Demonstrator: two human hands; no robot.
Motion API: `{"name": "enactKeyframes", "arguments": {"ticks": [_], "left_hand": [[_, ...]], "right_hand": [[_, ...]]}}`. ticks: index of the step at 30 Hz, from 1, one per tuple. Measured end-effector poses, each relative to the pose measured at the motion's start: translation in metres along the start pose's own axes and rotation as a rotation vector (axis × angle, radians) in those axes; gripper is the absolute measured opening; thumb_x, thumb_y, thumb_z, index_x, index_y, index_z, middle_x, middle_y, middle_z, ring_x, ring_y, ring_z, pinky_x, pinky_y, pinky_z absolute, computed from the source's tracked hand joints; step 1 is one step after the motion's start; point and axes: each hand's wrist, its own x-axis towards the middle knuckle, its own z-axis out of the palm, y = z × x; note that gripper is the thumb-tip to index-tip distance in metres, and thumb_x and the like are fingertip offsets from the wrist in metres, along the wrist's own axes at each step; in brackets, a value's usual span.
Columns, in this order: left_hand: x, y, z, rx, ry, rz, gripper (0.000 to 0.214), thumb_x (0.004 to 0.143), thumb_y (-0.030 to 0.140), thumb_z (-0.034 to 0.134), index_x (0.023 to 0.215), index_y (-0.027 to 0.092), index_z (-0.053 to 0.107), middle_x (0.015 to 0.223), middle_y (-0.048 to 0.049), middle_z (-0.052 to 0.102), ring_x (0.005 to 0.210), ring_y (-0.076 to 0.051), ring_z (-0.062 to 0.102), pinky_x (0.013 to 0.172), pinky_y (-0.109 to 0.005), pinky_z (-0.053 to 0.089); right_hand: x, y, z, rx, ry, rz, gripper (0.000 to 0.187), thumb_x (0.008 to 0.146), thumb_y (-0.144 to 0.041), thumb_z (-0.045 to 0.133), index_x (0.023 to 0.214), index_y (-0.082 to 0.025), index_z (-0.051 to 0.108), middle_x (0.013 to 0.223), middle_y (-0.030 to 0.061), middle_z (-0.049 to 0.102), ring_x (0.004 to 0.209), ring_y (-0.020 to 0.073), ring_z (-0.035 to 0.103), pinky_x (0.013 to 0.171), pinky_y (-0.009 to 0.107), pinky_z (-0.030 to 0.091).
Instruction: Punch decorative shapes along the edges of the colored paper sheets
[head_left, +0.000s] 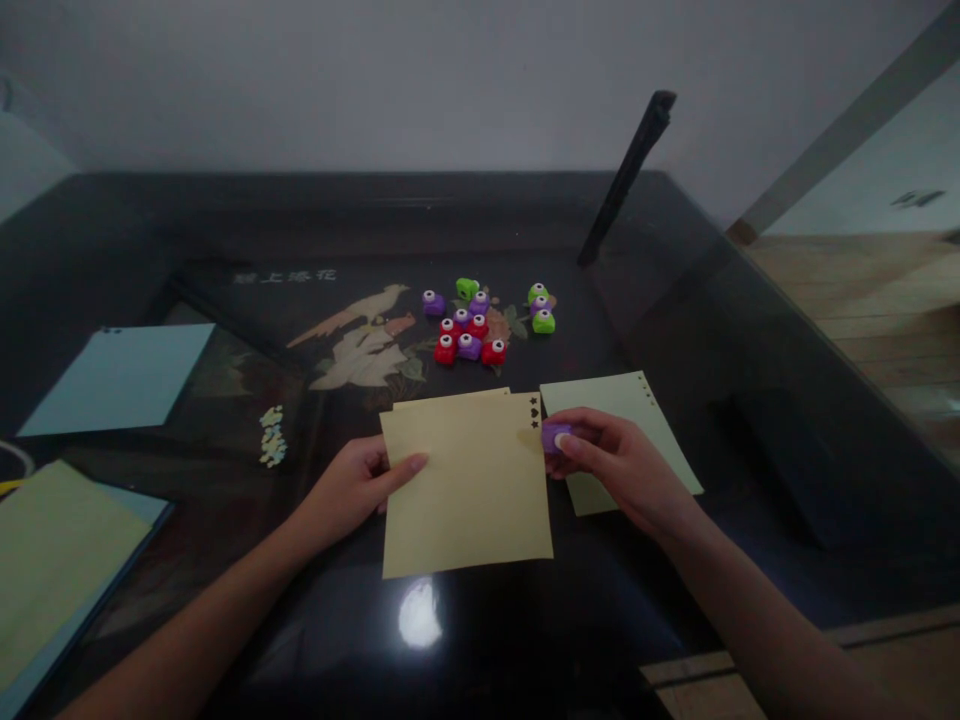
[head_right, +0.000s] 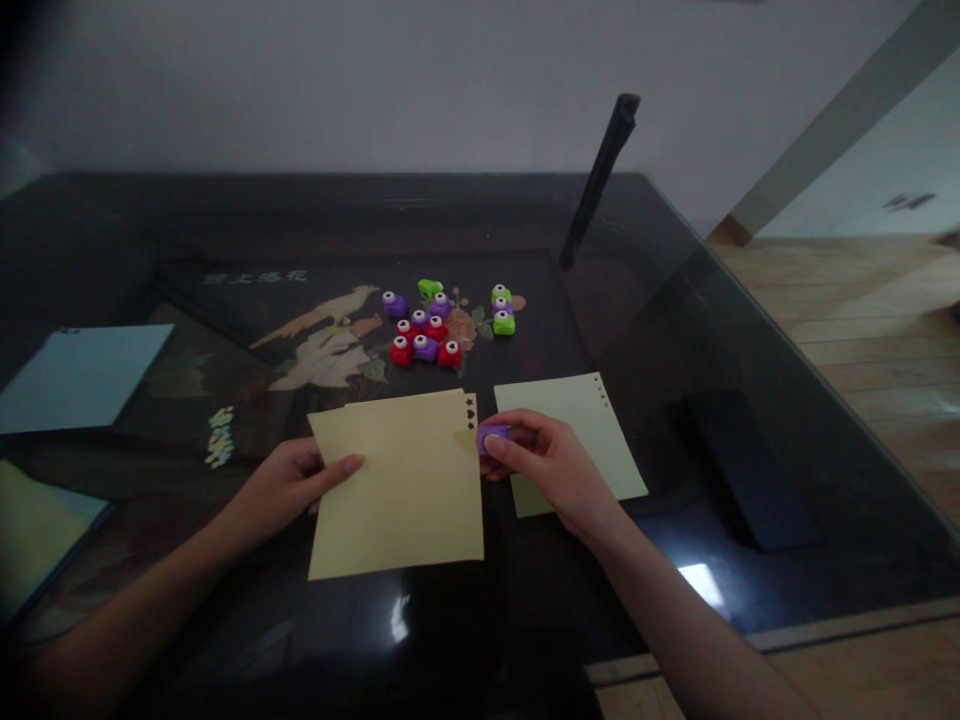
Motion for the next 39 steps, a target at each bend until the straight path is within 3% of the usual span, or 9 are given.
{"name": "enactKeyframes", "arguments": {"ticks": [13, 19, 23, 31, 39], "left_hand": [[-0.0003, 0.0000, 0.0003, 0.062, 0.001, 0.020, 0.026, 0.080, 0.040, 0.058, 0.071, 0.016, 0.060, 0.054, 0.0031, 0.058, 0.043, -0.009, 0.046, 0.037, -0.017, 0.033], [0.0001, 0.0007, 0.0020, 0.059, 0.007, 0.017, 0.022, 0.078, 0.039, 0.058, 0.074, 0.017, 0.062, 0.061, -0.0001, 0.066, 0.048, -0.012, 0.056, 0.039, -0.019, 0.038], [0.0003, -0.0001, 0.0017, 0.048, 0.012, 0.009, 0.021, 0.079, 0.037, 0.058, 0.080, 0.017, 0.064, 0.073, -0.0029, 0.071, 0.061, -0.015, 0.064, 0.050, -0.022, 0.048], [0.0007, -0.0017, 0.0005, 0.063, 0.005, -0.008, 0.027, 0.080, 0.041, 0.058, 0.087, 0.016, 0.066, 0.085, -0.0063, 0.075, 0.070, -0.020, 0.068, 0.059, -0.028, 0.054], [0.0003, -0.0001, 0.0004, 0.087, 0.005, 0.005, 0.028, 0.080, 0.043, 0.058, 0.086, 0.016, 0.066, 0.081, -0.0064, 0.075, 0.071, -0.022, 0.069, 0.059, -0.031, 0.056]], "right_hand": [[0.0031, 0.0051, 0.0073, -0.049, 0.073, 0.039, 0.030, 0.063, -0.027, 0.079, 0.091, -0.020, 0.068, 0.086, 0.0034, 0.073, 0.075, 0.0156, 0.068, 0.072, 0.033, 0.057], [0.0046, 0.0090, 0.0080, -0.111, 0.070, 0.006, 0.030, 0.063, -0.027, 0.079, 0.091, -0.021, 0.069, 0.090, 0.0034, 0.074, 0.083, 0.0173, 0.069, 0.084, 0.037, 0.054], [0.0048, 0.0092, 0.0080, -0.130, 0.062, -0.001, 0.029, 0.063, -0.027, 0.079, 0.090, -0.021, 0.068, 0.090, 0.0037, 0.074, 0.084, 0.0178, 0.069, 0.085, 0.037, 0.054], [0.0047, 0.0091, 0.0083, -0.141, 0.043, -0.005, 0.030, 0.063, -0.030, 0.078, 0.089, -0.021, 0.068, 0.090, 0.0038, 0.074, 0.085, 0.0184, 0.069, 0.086, 0.037, 0.054], [0.0046, 0.0102, 0.0088, -0.153, 0.053, -0.009, 0.029, 0.065, -0.031, 0.078, 0.090, -0.021, 0.067, 0.091, 0.0042, 0.074, 0.085, 0.0192, 0.069, 0.086, 0.039, 0.054]]}}
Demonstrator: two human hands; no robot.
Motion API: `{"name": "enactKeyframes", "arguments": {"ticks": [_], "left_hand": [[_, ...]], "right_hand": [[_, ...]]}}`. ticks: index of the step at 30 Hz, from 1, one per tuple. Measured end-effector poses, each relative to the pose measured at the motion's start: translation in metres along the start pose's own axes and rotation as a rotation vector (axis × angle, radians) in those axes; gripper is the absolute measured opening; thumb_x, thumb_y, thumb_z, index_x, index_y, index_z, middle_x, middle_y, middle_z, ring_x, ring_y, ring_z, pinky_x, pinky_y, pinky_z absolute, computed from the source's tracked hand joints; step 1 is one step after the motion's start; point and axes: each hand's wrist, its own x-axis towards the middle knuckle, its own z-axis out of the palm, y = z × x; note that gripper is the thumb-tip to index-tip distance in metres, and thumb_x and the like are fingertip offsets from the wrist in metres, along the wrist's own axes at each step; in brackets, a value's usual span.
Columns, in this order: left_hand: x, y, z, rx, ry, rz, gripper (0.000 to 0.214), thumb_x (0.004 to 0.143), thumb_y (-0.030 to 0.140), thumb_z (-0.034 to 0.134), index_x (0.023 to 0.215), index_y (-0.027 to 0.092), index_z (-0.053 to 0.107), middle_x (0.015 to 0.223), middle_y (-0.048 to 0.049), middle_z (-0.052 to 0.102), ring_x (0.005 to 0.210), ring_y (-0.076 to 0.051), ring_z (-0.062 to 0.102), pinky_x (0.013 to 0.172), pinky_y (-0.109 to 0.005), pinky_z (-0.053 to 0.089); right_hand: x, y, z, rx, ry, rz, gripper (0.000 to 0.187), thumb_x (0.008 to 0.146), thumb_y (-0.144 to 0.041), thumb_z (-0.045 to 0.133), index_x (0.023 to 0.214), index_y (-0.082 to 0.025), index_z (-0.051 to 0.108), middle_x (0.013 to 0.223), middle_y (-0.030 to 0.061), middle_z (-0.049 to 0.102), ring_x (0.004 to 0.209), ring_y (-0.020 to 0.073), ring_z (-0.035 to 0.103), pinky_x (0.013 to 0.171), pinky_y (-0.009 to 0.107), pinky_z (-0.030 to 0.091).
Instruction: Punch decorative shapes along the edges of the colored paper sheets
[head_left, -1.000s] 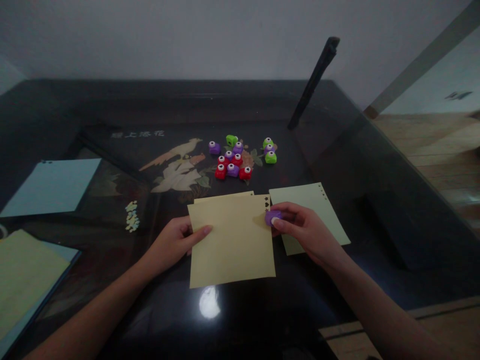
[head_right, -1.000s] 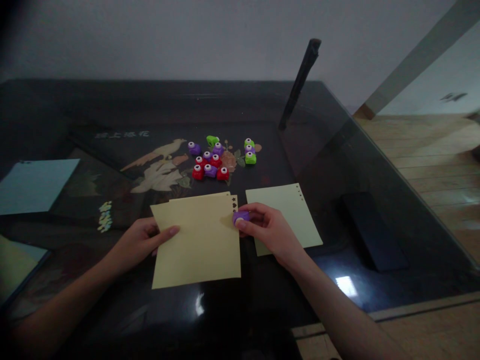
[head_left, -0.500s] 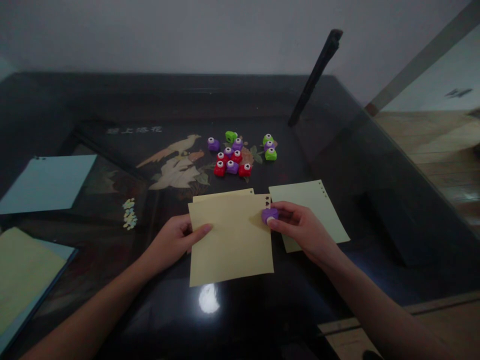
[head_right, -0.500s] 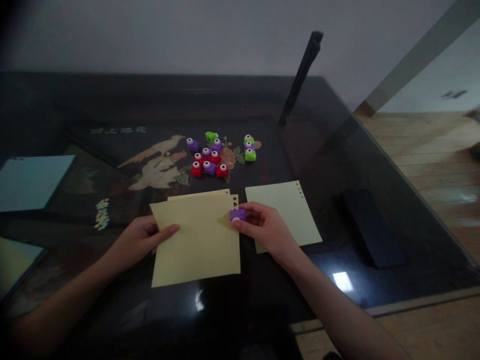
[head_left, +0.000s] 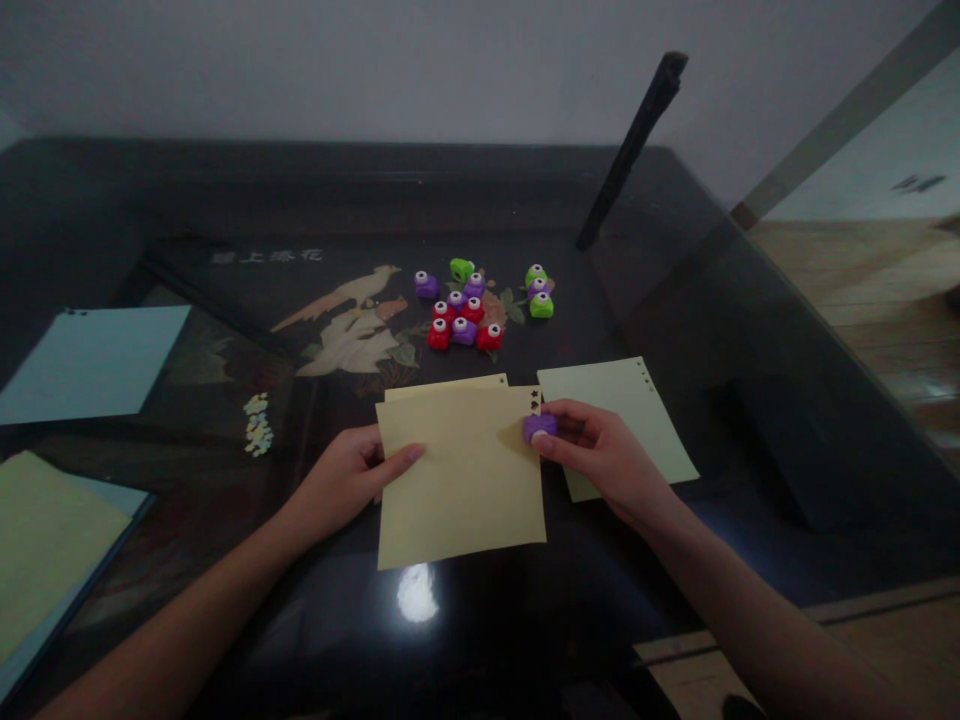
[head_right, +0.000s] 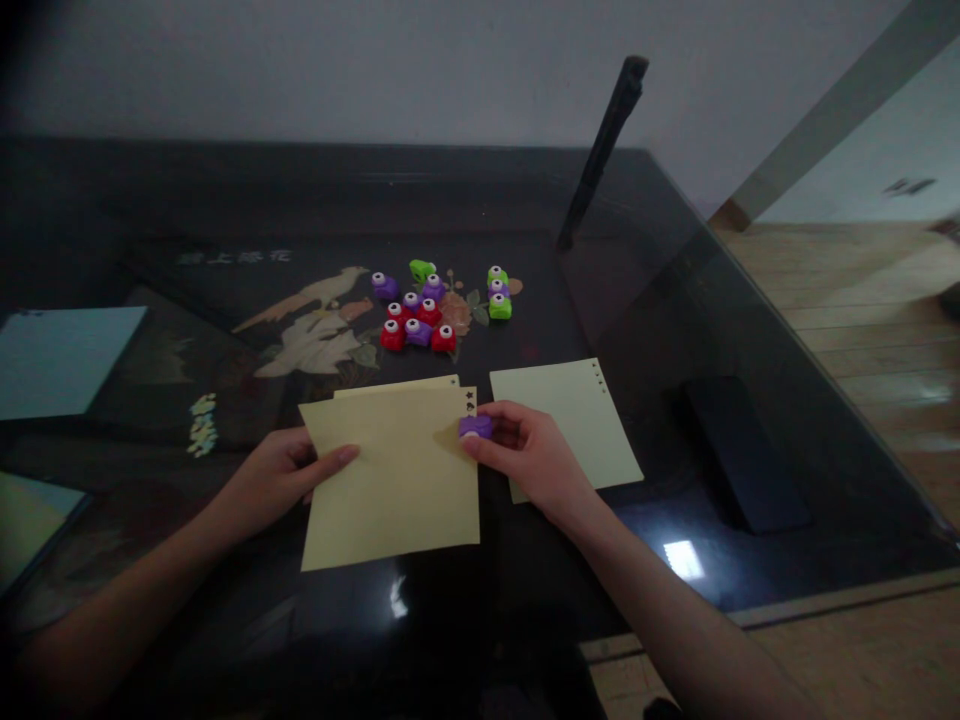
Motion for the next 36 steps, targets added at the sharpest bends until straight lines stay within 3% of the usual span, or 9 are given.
{"name": "enactKeyframes", "arguments": {"ticks": [16, 23, 28, 36], "left_hand": [[0.000, 0.004, 0.003, -0.061, 0.011, 0.004, 0.027, 0.078, 0.042, 0.060, 0.084, 0.016, 0.066, 0.080, -0.0062, 0.074, 0.073, -0.021, 0.069, 0.061, -0.029, 0.056], [-0.001, 0.004, 0.003, 0.001, 0.036, 0.000, 0.028, 0.079, 0.043, 0.059, 0.080, 0.016, 0.066, 0.069, -0.0041, 0.071, 0.057, -0.018, 0.064, 0.049, -0.026, 0.051], [-0.002, 0.003, 0.008, -0.004, 0.069, 0.036, 0.027, 0.079, 0.042, 0.061, 0.084, 0.017, 0.068, 0.079, -0.0059, 0.074, 0.068, -0.020, 0.068, 0.056, -0.027, 0.054], [-0.001, 0.004, 0.010, 0.050, 0.070, 0.036, 0.027, 0.080, 0.041, 0.059, 0.082, 0.016, 0.068, 0.080, -0.0062, 0.074, 0.067, -0.020, 0.067, 0.054, -0.026, 0.052]], "right_hand": [[0.000, -0.001, 0.000, -0.018, 0.010, -0.026, 0.028, 0.066, -0.029, 0.077, 0.090, -0.020, 0.067, 0.089, 0.0039, 0.073, 0.083, 0.0182, 0.068, 0.083, 0.037, 0.053], [-0.001, -0.004, -0.002, -0.036, 0.008, -0.069, 0.024, 0.067, -0.030, 0.076, 0.088, -0.021, 0.067, 0.088, 0.0027, 0.073, 0.081, 0.0171, 0.068, 0.082, 0.035, 0.053], [0.000, -0.003, -0.006, -0.045, 0.010, -0.078, 0.026, 0.067, -0.032, 0.076, 0.089, -0.021, 0.068, 0.088, 0.0031, 0.073, 0.082, 0.0177, 0.067, 0.081, 0.035, 0.053], [0.001, -0.002, -0.008, -0.058, 0.023, -0.072, 0.025, 0.068, -0.032, 0.076, 0.090, -0.021, 0.069, 0.087, 0.0027, 0.072, 0.081, 0.0171, 0.067, 0.079, 0.034, 0.052]]}}
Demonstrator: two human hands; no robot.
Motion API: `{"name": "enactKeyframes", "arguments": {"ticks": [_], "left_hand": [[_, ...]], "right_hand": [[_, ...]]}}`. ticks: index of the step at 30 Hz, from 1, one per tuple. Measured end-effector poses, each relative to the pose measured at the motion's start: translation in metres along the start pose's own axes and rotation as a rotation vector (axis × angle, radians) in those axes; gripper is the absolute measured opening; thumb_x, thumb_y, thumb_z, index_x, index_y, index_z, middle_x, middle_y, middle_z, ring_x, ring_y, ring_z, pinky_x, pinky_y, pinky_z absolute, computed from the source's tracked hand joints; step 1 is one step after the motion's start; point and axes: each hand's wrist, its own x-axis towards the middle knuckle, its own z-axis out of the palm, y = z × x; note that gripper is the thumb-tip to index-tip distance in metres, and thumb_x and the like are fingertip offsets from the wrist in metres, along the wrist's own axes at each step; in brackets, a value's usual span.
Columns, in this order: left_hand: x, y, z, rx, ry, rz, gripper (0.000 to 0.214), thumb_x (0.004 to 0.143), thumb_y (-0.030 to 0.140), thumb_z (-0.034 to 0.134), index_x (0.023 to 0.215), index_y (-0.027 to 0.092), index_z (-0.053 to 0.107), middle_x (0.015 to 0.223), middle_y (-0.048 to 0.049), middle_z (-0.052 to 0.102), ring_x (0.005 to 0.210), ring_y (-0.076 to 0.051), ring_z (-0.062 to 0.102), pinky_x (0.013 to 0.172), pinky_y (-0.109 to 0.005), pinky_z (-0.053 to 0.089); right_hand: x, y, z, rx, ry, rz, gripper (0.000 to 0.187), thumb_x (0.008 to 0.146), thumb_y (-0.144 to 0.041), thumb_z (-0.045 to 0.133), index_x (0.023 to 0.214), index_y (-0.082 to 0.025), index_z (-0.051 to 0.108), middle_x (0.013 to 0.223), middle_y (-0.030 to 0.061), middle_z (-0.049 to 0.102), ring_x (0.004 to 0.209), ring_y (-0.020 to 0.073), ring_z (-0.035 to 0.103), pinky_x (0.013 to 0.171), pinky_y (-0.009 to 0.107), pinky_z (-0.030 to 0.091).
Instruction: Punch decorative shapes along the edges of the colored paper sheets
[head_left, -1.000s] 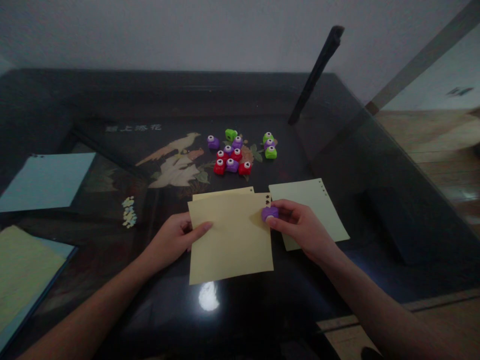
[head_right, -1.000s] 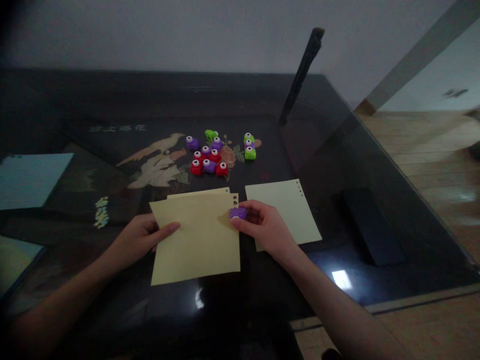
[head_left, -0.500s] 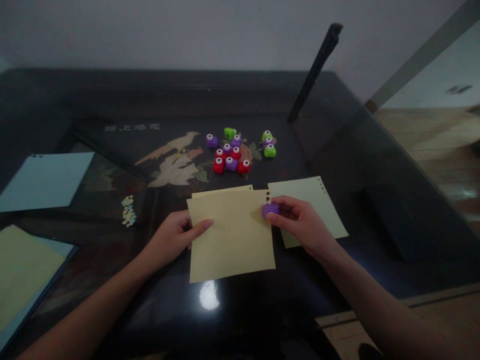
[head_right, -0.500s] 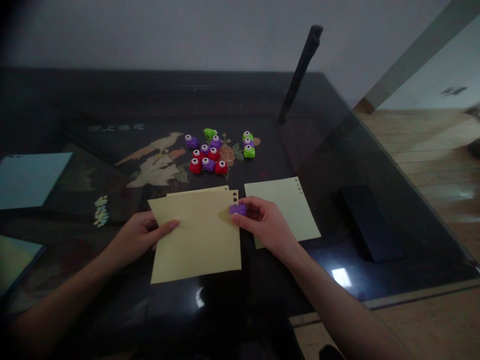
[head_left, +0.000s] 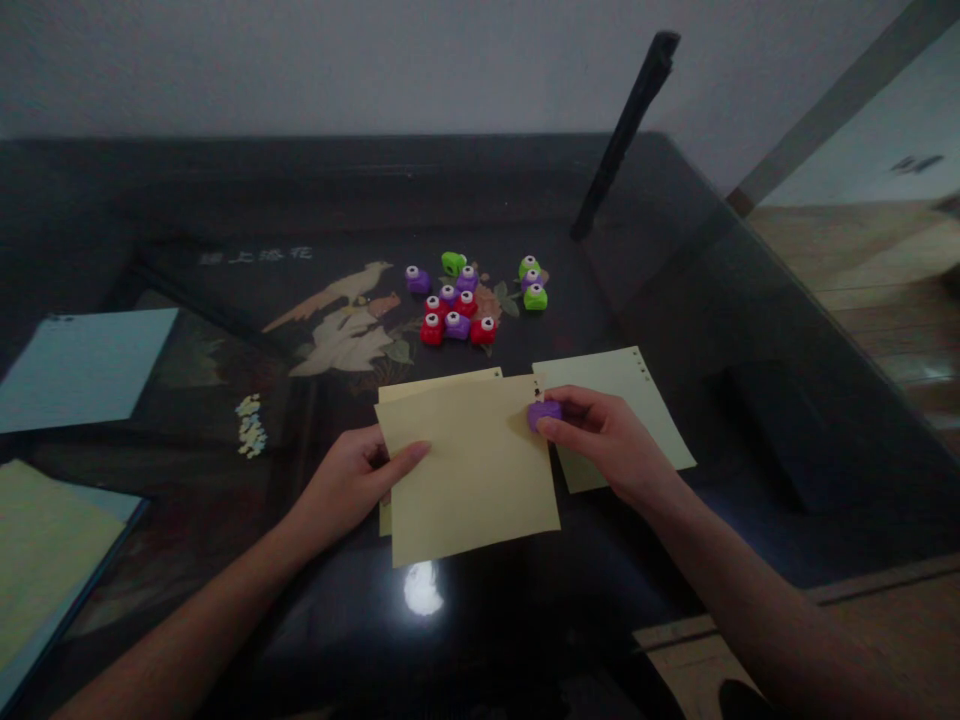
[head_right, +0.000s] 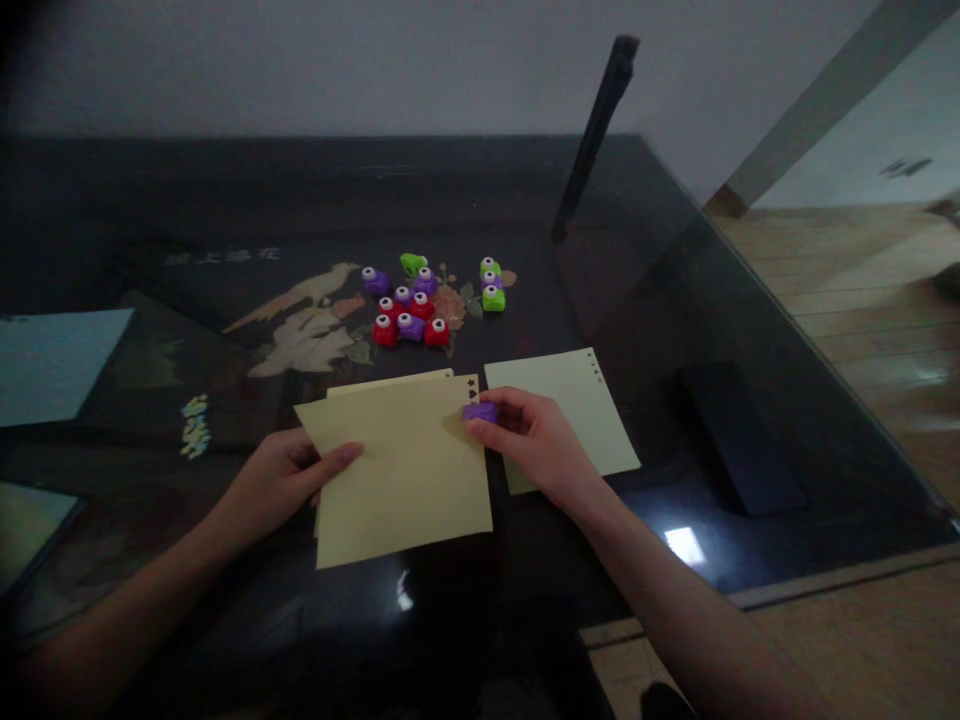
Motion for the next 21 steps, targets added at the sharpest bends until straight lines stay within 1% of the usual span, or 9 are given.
{"name": "enactKeyframes", "arguments": {"ticks": [6, 9, 14, 16, 21], "left_hand": [[0.0005, -0.0036, 0.0001, 0.033, -0.011, -0.021, 0.028, 0.080, 0.041, 0.057, 0.082, 0.016, 0.067, 0.077, -0.0062, 0.073, 0.062, -0.019, 0.066, 0.051, -0.026, 0.051], [0.0004, -0.0033, 0.0008, 0.011, -0.010, 0.002, 0.025, 0.080, 0.039, 0.058, 0.082, 0.016, 0.067, 0.078, -0.0055, 0.073, 0.063, -0.018, 0.065, 0.052, -0.024, 0.051], [0.0007, -0.0023, 0.0010, 0.036, -0.005, 0.008, 0.023, 0.080, 0.038, 0.057, 0.076, 0.016, 0.065, 0.072, -0.0042, 0.070, 0.054, -0.014, 0.059, 0.040, -0.019, 0.041], [0.0009, -0.0018, 0.0010, 0.054, -0.002, 0.008, 0.024, 0.080, 0.038, 0.057, 0.075, 0.016, 0.064, 0.070, -0.0040, 0.070, 0.052, -0.013, 0.058, 0.039, -0.019, 0.039], [0.0012, 0.0000, 0.0014, 0.094, -0.002, 0.005, 0.026, 0.080, 0.039, 0.056, 0.074, 0.015, 0.064, 0.067, -0.0039, 0.069, 0.051, -0.014, 0.058, 0.042, -0.021, 0.043]], "right_hand": [[0.0012, 0.0038, -0.0010, -0.001, -0.014, -0.005, 0.028, 0.068, -0.033, 0.076, 0.092, -0.021, 0.068, 0.089, 0.0029, 0.072, 0.083, 0.0177, 0.066, 0.080, 0.034, 0.052], [0.0015, 0.0044, -0.0011, -0.003, -0.011, -0.010, 0.027, 0.069, -0.034, 0.075, 0.092, -0.021, 0.068, 0.088, 0.0025, 0.071, 0.082, 0.0176, 0.065, 0.078, 0.034, 0.052], [0.0009, 0.0015, 0.0008, -0.056, -0.016, -0.029, 0.023, 0.073, -0.033, 0.071, 0.092, -0.021, 0.067, 0.086, 0.0020, 0.069, 0.080, 0.0166, 0.063, 0.073, 0.030, 0.051], [0.0004, -0.0002, 0.0015, -0.078, -0.020, -0.037, 0.021, 0.074, -0.033, 0.069, 0.091, -0.021, 0.066, 0.085, 0.0016, 0.068, 0.078, 0.0162, 0.062, 0.071, 0.029, 0.050], [0.0001, -0.0020, 0.0022, -0.103, -0.012, -0.031, 0.021, 0.075, -0.033, 0.068, 0.092, -0.021, 0.065, 0.084, 0.0017, 0.067, 0.077, 0.0163, 0.061, 0.070, 0.029, 0.049]]}}
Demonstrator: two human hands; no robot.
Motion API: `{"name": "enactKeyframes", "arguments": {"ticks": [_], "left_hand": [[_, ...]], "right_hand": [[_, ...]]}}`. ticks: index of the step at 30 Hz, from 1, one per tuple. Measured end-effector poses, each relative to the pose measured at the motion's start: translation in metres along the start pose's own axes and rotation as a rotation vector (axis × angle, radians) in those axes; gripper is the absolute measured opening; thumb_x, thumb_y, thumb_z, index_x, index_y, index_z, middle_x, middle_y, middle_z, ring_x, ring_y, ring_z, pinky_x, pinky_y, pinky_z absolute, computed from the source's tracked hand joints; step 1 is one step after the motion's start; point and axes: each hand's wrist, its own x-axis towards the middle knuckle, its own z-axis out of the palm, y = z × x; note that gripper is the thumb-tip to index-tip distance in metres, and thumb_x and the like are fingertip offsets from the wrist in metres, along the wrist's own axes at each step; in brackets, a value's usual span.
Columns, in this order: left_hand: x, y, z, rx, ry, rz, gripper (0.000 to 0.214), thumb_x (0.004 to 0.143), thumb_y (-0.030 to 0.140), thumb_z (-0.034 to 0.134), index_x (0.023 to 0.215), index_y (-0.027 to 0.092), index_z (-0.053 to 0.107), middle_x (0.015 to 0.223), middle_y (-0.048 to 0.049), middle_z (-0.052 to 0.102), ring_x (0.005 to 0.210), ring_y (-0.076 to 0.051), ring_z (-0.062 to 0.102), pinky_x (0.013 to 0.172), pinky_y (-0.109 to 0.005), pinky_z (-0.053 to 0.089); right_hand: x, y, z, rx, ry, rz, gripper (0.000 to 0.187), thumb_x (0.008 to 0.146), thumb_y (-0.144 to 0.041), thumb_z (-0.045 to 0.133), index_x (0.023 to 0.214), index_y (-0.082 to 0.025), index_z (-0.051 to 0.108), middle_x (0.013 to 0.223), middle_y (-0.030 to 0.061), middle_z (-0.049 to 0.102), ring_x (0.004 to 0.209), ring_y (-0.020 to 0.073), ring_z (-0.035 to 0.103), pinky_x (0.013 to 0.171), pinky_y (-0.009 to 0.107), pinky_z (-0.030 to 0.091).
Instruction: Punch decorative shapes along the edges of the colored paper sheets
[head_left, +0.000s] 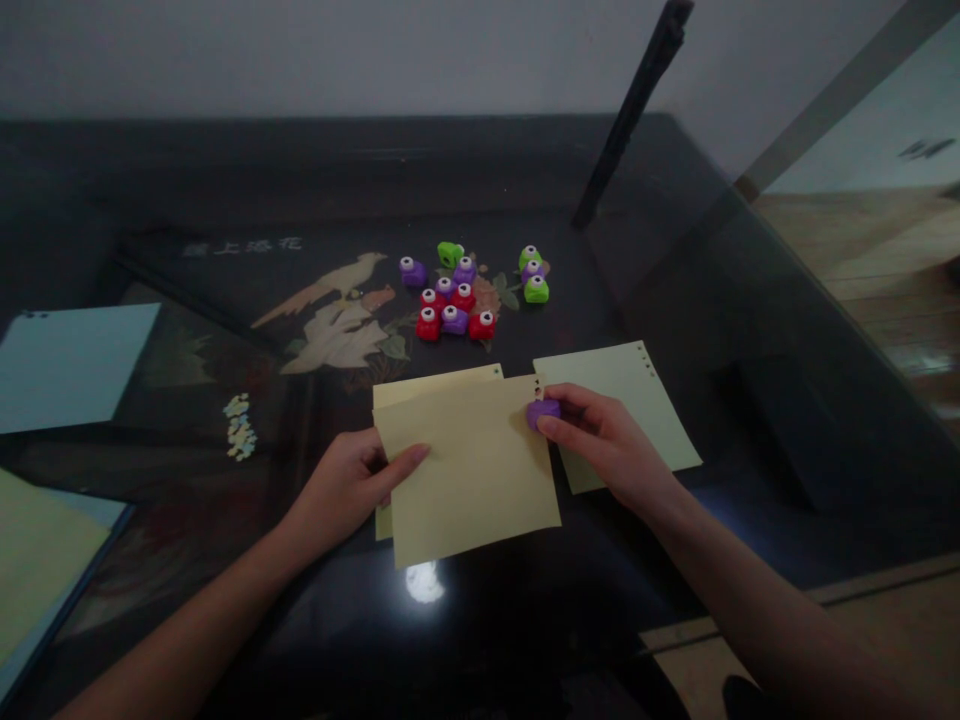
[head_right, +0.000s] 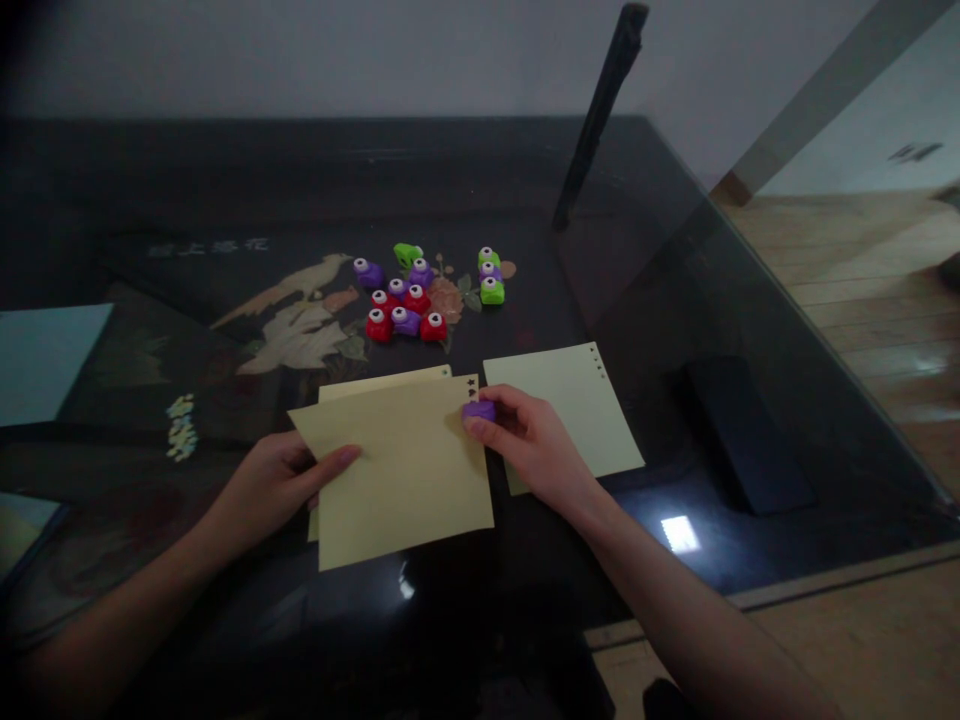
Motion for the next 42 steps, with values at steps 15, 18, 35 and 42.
{"name": "enactKeyframes", "arguments": {"ticks": [15, 18, 35, 42], "left_hand": [[0.001, -0.005, 0.000, 0.063, -0.005, 0.013, 0.034, 0.080, 0.045, 0.055, 0.077, 0.013, 0.067, 0.066, -0.0061, 0.070, 0.049, -0.016, 0.059, 0.042, -0.023, 0.046], [0.001, -0.005, 0.000, 0.040, -0.015, -0.006, 0.035, 0.079, 0.046, 0.056, 0.078, 0.013, 0.067, 0.066, -0.0061, 0.070, 0.046, -0.015, 0.057, 0.041, -0.023, 0.046], [0.003, -0.006, 0.000, -0.027, 0.009, -0.003, 0.031, 0.077, 0.044, 0.058, 0.076, 0.014, 0.065, 0.063, -0.0032, 0.066, 0.044, -0.012, 0.052, 0.038, -0.020, 0.041], [0.003, -0.007, -0.001, -0.054, -0.002, 0.014, 0.027, 0.079, 0.041, 0.057, 0.076, 0.015, 0.064, 0.064, -0.0022, 0.066, 0.045, -0.011, 0.052, 0.038, -0.019, 0.039]], "right_hand": [[0.002, 0.006, 0.004, -0.070, 0.043, -0.040, 0.024, 0.076, -0.032, 0.065, 0.093, -0.016, 0.062, 0.082, 0.0028, 0.066, 0.073, 0.0151, 0.060, 0.066, 0.028, 0.047], [0.002, 0.004, 0.003, -0.101, 0.021, -0.043, 0.023, 0.077, -0.032, 0.064, 0.093, -0.016, 0.062, 0.082, 0.0029, 0.066, 0.072, 0.0149, 0.060, 0.065, 0.027, 0.047], [-0.002, -0.005, -0.004, -0.123, -0.031, -0.048, 0.029, 0.076, -0.032, 0.066, 0.099, -0.017, 0.060, 0.089, 0.0057, 0.069, 0.079, 0.0180, 0.065, 0.072, 0.032, 0.053], [-0.001, -0.003, -0.008, -0.086, -0.047, -0.033, 0.031, 0.076, -0.032, 0.067, 0.102, -0.017, 0.061, 0.094, 0.0058, 0.069, 0.082, 0.0178, 0.065, 0.077, 0.034, 0.053]]}}
